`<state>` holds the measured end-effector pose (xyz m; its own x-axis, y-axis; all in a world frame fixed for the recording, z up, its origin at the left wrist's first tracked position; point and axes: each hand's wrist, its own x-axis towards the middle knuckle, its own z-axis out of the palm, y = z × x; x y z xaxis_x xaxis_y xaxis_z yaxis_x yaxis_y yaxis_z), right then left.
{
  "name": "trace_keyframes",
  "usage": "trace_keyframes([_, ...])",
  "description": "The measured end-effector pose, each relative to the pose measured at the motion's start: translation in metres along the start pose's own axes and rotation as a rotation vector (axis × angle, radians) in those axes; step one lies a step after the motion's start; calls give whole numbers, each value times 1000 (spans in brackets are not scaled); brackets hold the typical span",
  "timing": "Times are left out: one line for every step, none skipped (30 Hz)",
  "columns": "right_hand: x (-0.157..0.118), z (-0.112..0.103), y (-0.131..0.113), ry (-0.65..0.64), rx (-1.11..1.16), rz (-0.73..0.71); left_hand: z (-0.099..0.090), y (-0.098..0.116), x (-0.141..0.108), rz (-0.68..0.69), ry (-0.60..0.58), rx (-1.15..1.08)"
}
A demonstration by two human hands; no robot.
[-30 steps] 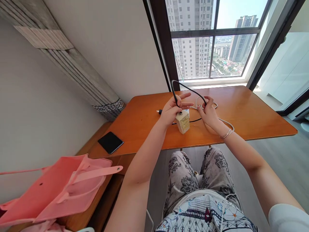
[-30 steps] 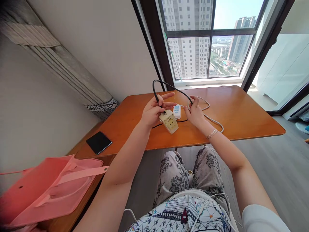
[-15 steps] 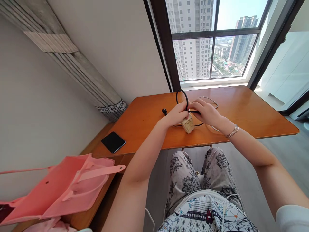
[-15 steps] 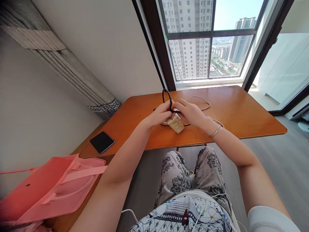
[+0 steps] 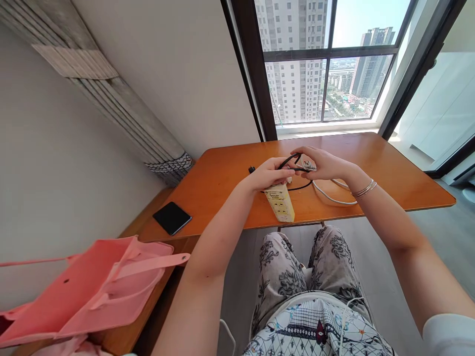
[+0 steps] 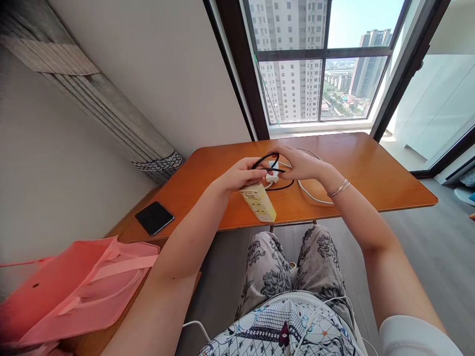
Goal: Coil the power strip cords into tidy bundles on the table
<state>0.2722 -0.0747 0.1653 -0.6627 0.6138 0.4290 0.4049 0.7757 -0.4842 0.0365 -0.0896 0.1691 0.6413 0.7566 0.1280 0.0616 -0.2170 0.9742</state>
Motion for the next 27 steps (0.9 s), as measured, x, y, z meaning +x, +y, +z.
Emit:
trace_keyframes([-1, 1, 3, 16, 88, 51, -2, 0, -2, -5, 44, -91])
trace_keyframes([-3, 3, 6, 27, 192, 101, -3, 1, -3, -8, 86, -173])
trace_keyframes([-4, 5, 9, 38, 304, 146, -4, 1, -3, -10, 120, -245])
trace_keyframes([-4, 7, 9, 53, 415, 181, -5, 1, -4, -16, 142, -304])
trace_keyframes([-4, 10, 9, 73, 516, 208, -4, 2, -3, -27, 154, -348])
trace_keyframes([-4, 13, 8, 98, 603, 228, -4, 2, -3, -36, 161, -383])
trace_keyframes([-3, 16, 5, 122, 673, 246, -3, 2, -2, -41, 169, -414])
trace_keyframes([-2, 19, 3, 143, 729, 263, -1, 1, -1, -45, 177, -443])
trace_keyframes([0, 22, 0, 158, 770, 277, 1, 0, 0, -48, 185, -469])
trace_keyframes([3, 25, -3, 176, 795, 288, 3, -1, 1, -53, 194, -494])
trace_keyframes([5, 28, -5, 201, 804, 293, 5, -2, 2, -59, 203, -518])
trace_keyframes([7, 31, -6, 231, 804, 296, 7, -3, 2, -64, 210, -539])
trace_keyframes([9, 33, -7, 261, 801, 298, 10, -4, 3, -67, 215, -555])
trace_keyframes([10, 34, -8, 285, 800, 304, 12, -5, 3, -66, 220, -569])
trace_keyframes([11, 36, -8, 299, 804, 314, 14, -6, 3, -59, 227, -582])
trace_keyframes([11, 37, -9, 304, 811, 326, 15, -7, 3, -50, 232, -596])
trace_keyframes([11, 37, -9, 301, 818, 339, 16, -7, 3, -42, 235, -612])
trace_keyframes([10, 37, -9, 294, 819, 349, 17, -8, 3, -35, 235, -631])
trace_keyframes([10, 37, -10, 289, 811, 356, 18, -8, 3, -34, 231, -652])
trace_keyframes([9, 37, -10, 288, 795, 358, 18, -8, 4, -37, 225, -675])
trace_keyframes([8, 36, -11, 288, 771, 358, 18, -7, 4, -47, 217, -699])
trace_keyframes([8, 35, -11, 289, 739, 356, 19, -7, 4, -61, 213, -724])
trace_keyframes([9, 34, -11, 297, 703, 352, 19, -6, 5, -77, 213, -749])
trace_keyframes([10, 34, -10, 311, 665, 345, 19, -6, 6, -95, 217, -773])
trace_keyframes([11, 33, -9, 327, 626, 336, 20, -5, 7, -112, 225, -795])
trace_keyframes([12, 33, -8, 345, 589, 328, 20, -4, 8, -126, 234, -811])
trace_keyframes([14, 33, -7, 359, 557, 321, 21, -4, 9, -135, 243, -820])
